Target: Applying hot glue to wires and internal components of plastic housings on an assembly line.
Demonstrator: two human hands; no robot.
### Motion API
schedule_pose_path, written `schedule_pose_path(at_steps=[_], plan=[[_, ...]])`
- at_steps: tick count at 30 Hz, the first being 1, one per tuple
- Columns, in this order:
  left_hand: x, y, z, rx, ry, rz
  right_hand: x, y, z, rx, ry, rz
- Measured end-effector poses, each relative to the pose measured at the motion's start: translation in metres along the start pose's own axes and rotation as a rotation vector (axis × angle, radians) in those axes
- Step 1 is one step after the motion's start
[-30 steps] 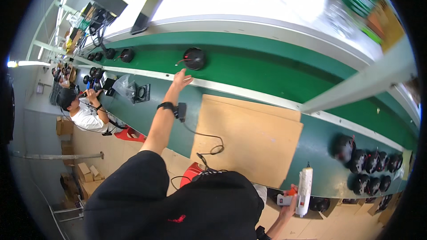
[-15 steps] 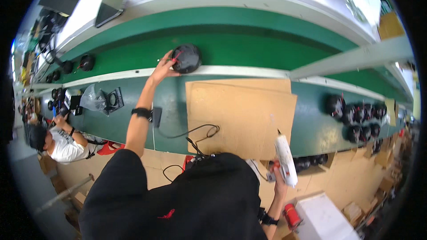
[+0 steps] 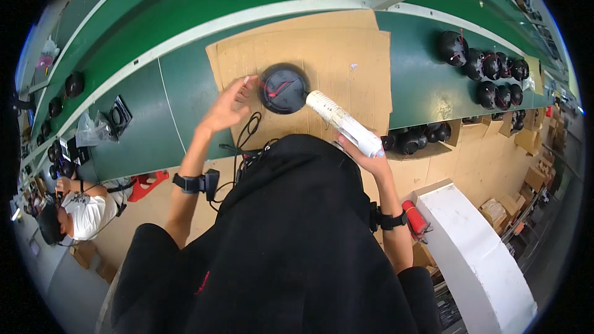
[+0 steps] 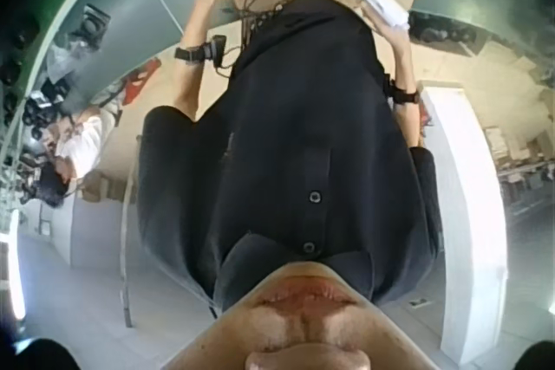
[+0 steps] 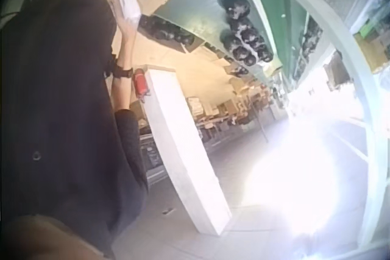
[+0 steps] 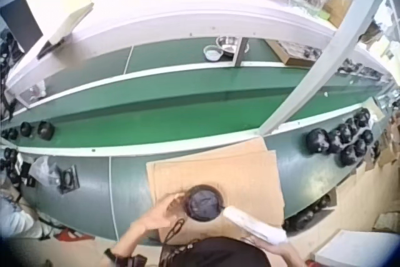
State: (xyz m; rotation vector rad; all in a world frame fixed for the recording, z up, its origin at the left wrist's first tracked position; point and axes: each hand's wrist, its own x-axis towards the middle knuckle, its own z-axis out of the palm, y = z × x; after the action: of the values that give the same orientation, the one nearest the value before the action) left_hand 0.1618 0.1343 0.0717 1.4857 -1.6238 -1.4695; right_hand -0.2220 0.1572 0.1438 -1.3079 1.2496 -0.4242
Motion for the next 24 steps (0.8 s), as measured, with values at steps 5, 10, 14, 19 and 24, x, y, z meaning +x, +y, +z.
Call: schedule_pose_path(at_steps=[5, 10, 14, 19, 24], plan=[[0.005, 0.019, -0.009, 0.01, -0.15, 0.07, 0.011, -0.006, 0.01, -0.232, -0.115, -0.18], [0.052, 0.023, 0.006, -0.043, -0.146, 0.168, 0.028, -0.01, 0.016, -0.388, -0.159, -0.285], [0.081, 0.025, 0.015, -0.13, -0.187, 0.139, 0.039, -0.004, 0.019, -0.423, -0.174, -0.297], [0.093, 0.028, 0.019, -0.168, -0.173, 0.131, 0.044, 0.001, 0.023, -0.487, -0.167, -0.32], [0.091, 0.026, 0.017, -0.159, -0.177, 0.117, 0.046, -0.003, 0.027, -0.513, -0.165, -0.343]])
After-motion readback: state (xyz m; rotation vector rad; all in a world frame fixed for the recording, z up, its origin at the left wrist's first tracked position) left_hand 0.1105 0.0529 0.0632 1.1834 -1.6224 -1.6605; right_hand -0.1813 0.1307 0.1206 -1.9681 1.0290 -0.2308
